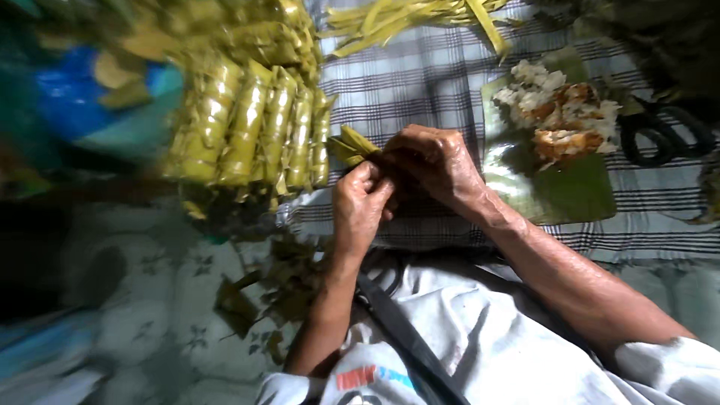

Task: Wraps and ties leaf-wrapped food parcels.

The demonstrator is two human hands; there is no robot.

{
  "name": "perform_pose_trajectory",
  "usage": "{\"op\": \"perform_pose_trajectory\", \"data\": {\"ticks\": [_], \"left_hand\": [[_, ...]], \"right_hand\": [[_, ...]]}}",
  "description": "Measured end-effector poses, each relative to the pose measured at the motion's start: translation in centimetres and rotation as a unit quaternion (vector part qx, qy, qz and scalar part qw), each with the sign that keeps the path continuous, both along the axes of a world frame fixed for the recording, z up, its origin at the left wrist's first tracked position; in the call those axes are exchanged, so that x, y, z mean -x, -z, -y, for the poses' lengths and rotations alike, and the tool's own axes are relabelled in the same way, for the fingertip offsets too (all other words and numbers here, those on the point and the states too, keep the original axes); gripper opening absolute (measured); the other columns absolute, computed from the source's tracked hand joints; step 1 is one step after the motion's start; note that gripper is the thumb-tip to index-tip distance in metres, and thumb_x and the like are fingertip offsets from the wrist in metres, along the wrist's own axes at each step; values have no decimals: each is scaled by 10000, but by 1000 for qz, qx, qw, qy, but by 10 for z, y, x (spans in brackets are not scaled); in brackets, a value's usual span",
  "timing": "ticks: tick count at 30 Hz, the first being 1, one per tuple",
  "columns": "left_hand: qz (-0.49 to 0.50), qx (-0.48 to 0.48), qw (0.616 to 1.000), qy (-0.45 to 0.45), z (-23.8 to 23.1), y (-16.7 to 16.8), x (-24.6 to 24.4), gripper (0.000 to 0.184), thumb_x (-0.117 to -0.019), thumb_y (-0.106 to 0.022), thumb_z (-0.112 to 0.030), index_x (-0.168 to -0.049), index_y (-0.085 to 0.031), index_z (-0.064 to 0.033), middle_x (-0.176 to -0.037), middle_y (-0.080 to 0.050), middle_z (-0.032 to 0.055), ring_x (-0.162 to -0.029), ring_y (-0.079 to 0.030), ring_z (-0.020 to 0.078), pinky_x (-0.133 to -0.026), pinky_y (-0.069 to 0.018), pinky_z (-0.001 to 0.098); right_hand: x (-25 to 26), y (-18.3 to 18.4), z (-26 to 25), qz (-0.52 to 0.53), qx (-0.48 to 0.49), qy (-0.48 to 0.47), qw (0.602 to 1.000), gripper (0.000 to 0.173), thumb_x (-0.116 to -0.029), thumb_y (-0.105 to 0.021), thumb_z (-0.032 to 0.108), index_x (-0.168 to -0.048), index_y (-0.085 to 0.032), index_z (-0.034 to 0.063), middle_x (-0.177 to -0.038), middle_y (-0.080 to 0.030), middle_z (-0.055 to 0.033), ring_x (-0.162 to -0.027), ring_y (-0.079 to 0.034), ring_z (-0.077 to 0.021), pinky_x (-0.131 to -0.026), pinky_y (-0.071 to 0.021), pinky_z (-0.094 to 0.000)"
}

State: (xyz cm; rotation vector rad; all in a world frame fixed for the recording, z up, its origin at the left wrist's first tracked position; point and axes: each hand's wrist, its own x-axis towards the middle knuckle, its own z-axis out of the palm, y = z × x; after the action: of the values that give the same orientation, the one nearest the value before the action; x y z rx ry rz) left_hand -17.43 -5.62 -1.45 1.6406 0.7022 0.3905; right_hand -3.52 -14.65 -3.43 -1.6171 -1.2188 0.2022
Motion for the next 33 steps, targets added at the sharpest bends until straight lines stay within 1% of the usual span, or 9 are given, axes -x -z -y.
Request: {"op": "perform_pose_trajectory", "data": {"ticks": [5,8,12,14,17,20,25,28,33], "left_hand": [[-7,-13,999,-41,5,2,-4,49,-932,-703,-19,-976,-695,-40,-738,-694,15,-508,-597,53,-446,-509,208],[-9,11,999,-42,5,1,-5,33,-953,-678,-23,-983,-667,-32,-734,-658,16,-489,-568,46,-437,-498,196],[15,11,1000,-20,2,6,-4,53,-991,-635,-46,-961,-672,-23,-726,-657,31,-489,-565,60,-440,-495,201],[11,5,1000,-20,2,4,-5,68,-997,-636,-67,-956,-671,-25,-710,-653,27,-482,-566,56,-437,-496,197],[-7,-5,1000,-25,2,2,-7,67,-991,-662,-102,-984,-681,-38,-729,-665,24,-477,-567,54,-430,-496,204],[0,6,1000,-20,1,4,-7,87,-999,-652,-107,-970,-678,-29,-721,-674,33,-476,-570,57,-426,-489,208],[48,32,998,-1,-4,8,-3,158,-1042,-562,-80,-936,-655,-10,-672,-644,42,-481,-588,67,-434,-512,207],[67,28,997,-5,-3,9,-1,90,-1017,-604,-65,-951,-648,-21,-697,-649,41,-480,-584,63,-430,-512,204],[114,-28,993,-21,-1,18,-4,57,-961,-649,-17,-909,-642,-38,-711,-634,13,-493,-556,38,-429,-475,185]], "right_hand": [[17,-15,13,-1,14,52,999,182,-933,-667,15,-1098,-594,-3,-843,-645,-84,-672,-630,-132,-591,-544,-269],[19,-21,21,42,-21,51,998,133,-936,-643,-12,-1068,-639,-20,-953,-679,-104,-806,-672,-135,-710,-579,-259],[22,-13,24,117,-38,55,991,131,-932,-636,-3,-1007,-741,-25,-985,-706,-161,-921,-693,-225,-839,-574,-328],[24,-9,24,147,-51,63,986,151,-932,-641,-4,-1027,-757,-21,-991,-710,-175,-949,-693,-254,-849,-572,-342],[23,-12,25,174,7,46,984,251,-946,-618,10,-1158,-752,16,-1067,-708,-163,-999,-681,-277,-859,-564,-371],[17,-12,22,195,49,17,979,243,-938,-619,36,-1131,-768,42,-1073,-706,-136,-993,-659,-280,-857,-549,-381],[16,-12,18,157,49,9,986,189,-912,-653,11,-1043,-786,37,-1050,-688,-142,-977,-656,-274,-850,-553,-376],[16,-19,17,116,66,-2,991,155,-909,-649,-15,-1004,-769,16,-1045,-679,-145,-952,-662,-249,-836,-559,-367],[-7,-37,7,8,193,-106,975,176,-929,-594,113,-1003,-725,22,-1074,-599,-107,-923,-605,-144,-765,-509,-281]]}}
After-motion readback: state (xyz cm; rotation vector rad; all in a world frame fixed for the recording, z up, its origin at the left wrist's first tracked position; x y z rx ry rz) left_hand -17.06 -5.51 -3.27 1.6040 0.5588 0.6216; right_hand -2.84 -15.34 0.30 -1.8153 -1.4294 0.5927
